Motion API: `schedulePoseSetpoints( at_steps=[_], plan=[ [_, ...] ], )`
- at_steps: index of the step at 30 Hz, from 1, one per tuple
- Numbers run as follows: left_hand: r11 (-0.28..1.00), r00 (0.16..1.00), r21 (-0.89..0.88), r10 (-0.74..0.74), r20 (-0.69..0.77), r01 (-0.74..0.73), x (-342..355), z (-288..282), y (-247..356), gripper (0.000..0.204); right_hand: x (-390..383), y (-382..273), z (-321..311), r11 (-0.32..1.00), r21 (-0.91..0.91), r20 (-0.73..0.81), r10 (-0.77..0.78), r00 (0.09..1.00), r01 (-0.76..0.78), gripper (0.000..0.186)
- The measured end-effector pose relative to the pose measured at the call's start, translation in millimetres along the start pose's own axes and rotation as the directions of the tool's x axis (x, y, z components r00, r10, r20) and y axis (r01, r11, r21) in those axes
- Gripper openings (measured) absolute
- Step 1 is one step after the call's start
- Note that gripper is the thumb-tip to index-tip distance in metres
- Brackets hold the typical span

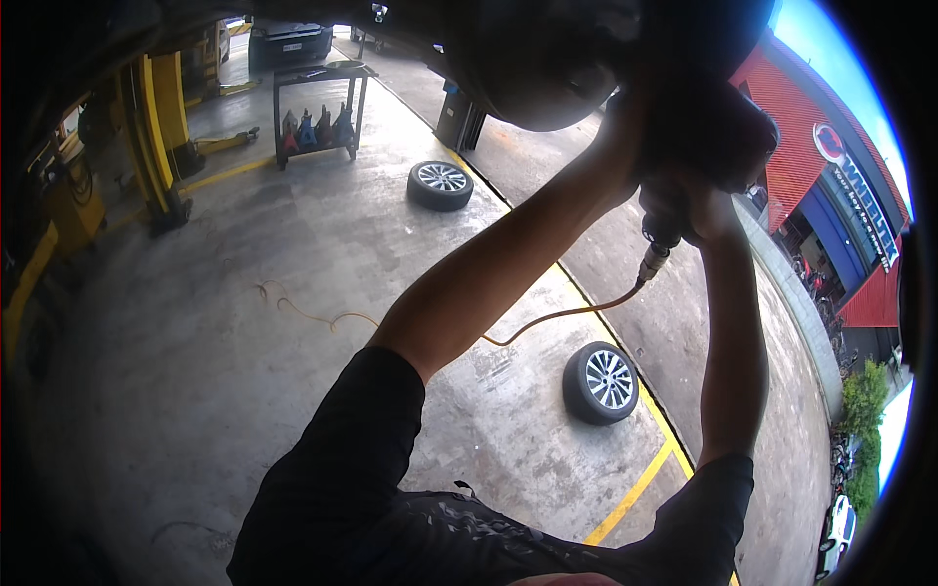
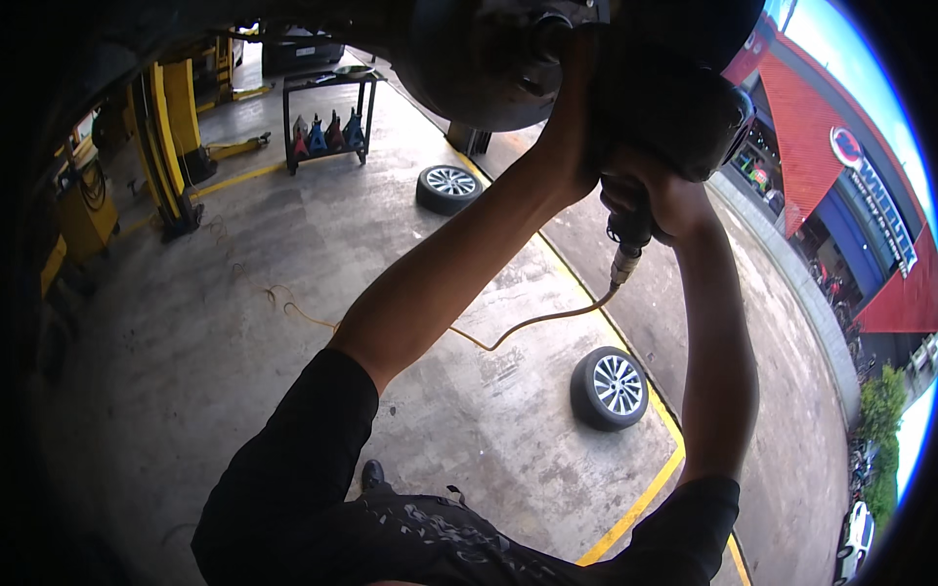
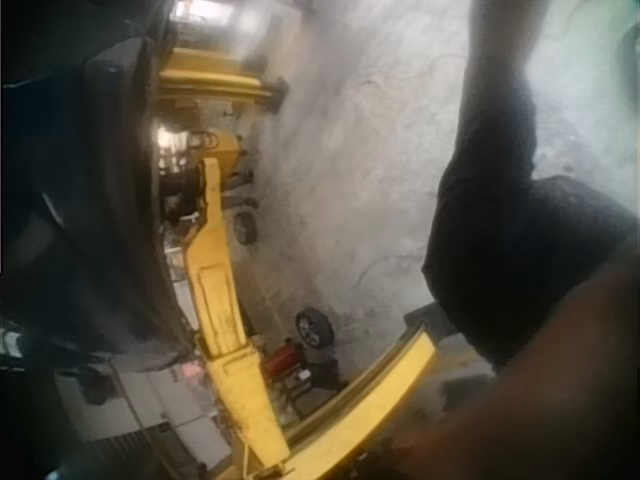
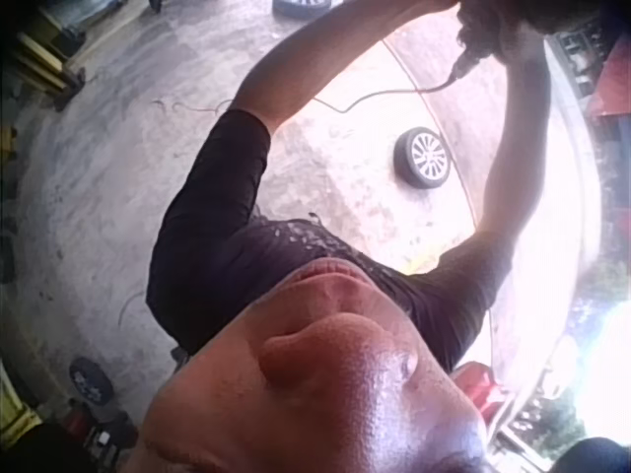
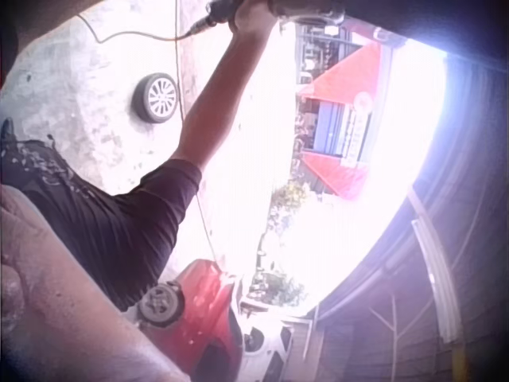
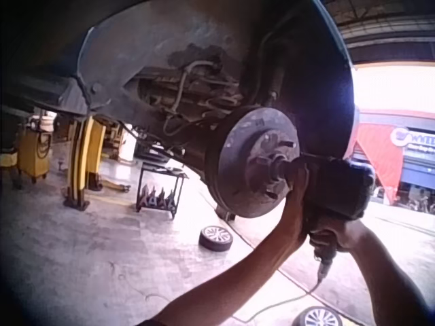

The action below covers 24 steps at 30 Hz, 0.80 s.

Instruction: The person loosens a wheel hub nut using an impact wrench and a breaker bar, removes the hub cap by hand, and taps the brake drum with a hammer and metal bar before returning the hammer to a tool cart.

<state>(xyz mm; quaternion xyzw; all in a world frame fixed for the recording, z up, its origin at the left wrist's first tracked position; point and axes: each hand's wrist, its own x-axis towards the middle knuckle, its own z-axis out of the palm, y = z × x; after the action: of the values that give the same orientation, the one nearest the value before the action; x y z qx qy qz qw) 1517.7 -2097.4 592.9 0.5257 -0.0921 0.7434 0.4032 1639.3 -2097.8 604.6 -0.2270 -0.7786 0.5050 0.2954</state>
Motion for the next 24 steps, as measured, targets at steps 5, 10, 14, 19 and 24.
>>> schedulePoseSetpoints(
  at_steps=[5,10,14,19,24],
  plan=[
    [0.999,0.999,-0.042,0.028,0.025,-0.027,1.1,-4.3,-4.9,0.061,-0.1,1.0,10.2,0.994,-0.09,-0.118,-0.077,0.99,0.066,0.025],
    [0.993,1.0,-0.119,0.014,-0.015,-0.016,1.2,7.5,-2.6,0.061,-2.1,4.1,-3.9,0.994,-0.073,-0.013,-0.077,0.997,0.076,0.024],
    [0.986,0.999,-0.164,0.025,-0.035,-0.03,-1.0,1.7,-4.7,0.061,2.6,12.5,-13.7,0.99,-0.131,0.042,-0.055,0.998,0.06,0.024],
    [0.982,0.999,-0.189,0.016,-0.043,-0.024,4.5,2.9,-4.3,0.06,1.6,2.6,-6.9,0.987,-0.147,-0.003,-0.062,0.998,0.061,0.024],
    [0.978,0.999,-0.208,0.009,-0.05,-0.019,4.5,3.5,-5.4,0.06,4.8,2.9,-11.7,0.997,-0.079,-0.003,-0.008,1.0,0.008,0.024]
  ],
)
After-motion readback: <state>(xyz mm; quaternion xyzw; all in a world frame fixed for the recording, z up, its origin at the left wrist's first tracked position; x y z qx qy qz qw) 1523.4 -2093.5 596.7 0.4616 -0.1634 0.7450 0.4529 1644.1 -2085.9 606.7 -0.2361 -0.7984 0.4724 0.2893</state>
